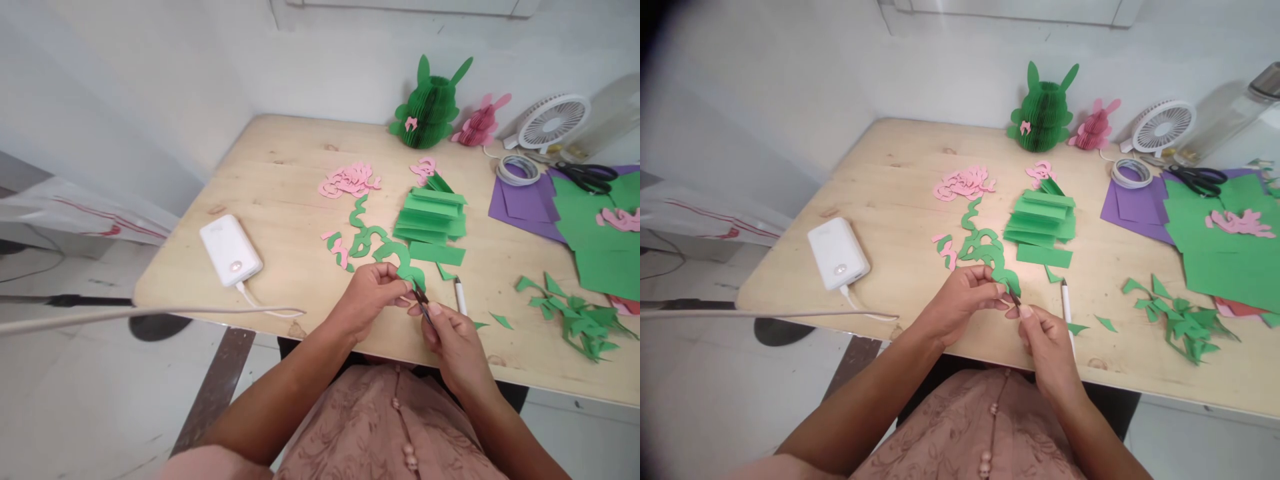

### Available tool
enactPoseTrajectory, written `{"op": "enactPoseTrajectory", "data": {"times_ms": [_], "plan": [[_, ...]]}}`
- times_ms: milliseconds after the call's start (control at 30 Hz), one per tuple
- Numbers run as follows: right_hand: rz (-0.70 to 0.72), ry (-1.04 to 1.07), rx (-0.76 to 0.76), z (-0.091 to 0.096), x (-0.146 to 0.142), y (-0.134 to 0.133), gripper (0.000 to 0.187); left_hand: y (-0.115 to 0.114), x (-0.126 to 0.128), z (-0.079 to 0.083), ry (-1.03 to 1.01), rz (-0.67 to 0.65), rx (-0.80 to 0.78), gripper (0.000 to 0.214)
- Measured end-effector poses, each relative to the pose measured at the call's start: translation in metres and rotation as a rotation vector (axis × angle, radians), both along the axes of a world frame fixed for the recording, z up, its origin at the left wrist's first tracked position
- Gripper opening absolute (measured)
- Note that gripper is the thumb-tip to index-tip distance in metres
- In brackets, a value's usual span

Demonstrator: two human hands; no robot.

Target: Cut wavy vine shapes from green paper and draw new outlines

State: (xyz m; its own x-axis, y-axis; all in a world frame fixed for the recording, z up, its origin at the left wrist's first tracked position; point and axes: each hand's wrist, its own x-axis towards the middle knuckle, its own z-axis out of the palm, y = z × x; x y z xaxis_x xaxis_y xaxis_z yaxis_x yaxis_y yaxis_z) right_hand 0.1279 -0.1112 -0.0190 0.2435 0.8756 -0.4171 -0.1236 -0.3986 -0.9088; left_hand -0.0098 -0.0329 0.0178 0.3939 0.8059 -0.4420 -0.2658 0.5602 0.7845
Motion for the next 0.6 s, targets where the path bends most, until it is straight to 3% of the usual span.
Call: {"op": "enactPoseTrajectory", "data": {"times_ms": [300,500,600], "plan": [[-0.003,0.035,0.044,0.005,0.001,-0.004,0.039,0.004,-0.002,-0.003,-0.063,0.066,-0.017,0.020],[-0.190,0.017,0.103,0.006,0.002,-0.001,0.032,-0.004,0.003,-0.005,-0.190,0.186,-0.090,0.027],[-0.214,0.018,0.135,0.009,0.000,0.007,0.033,-0.012,0.009,-0.003,-0.219,0.208,-0.117,0.028]]}}
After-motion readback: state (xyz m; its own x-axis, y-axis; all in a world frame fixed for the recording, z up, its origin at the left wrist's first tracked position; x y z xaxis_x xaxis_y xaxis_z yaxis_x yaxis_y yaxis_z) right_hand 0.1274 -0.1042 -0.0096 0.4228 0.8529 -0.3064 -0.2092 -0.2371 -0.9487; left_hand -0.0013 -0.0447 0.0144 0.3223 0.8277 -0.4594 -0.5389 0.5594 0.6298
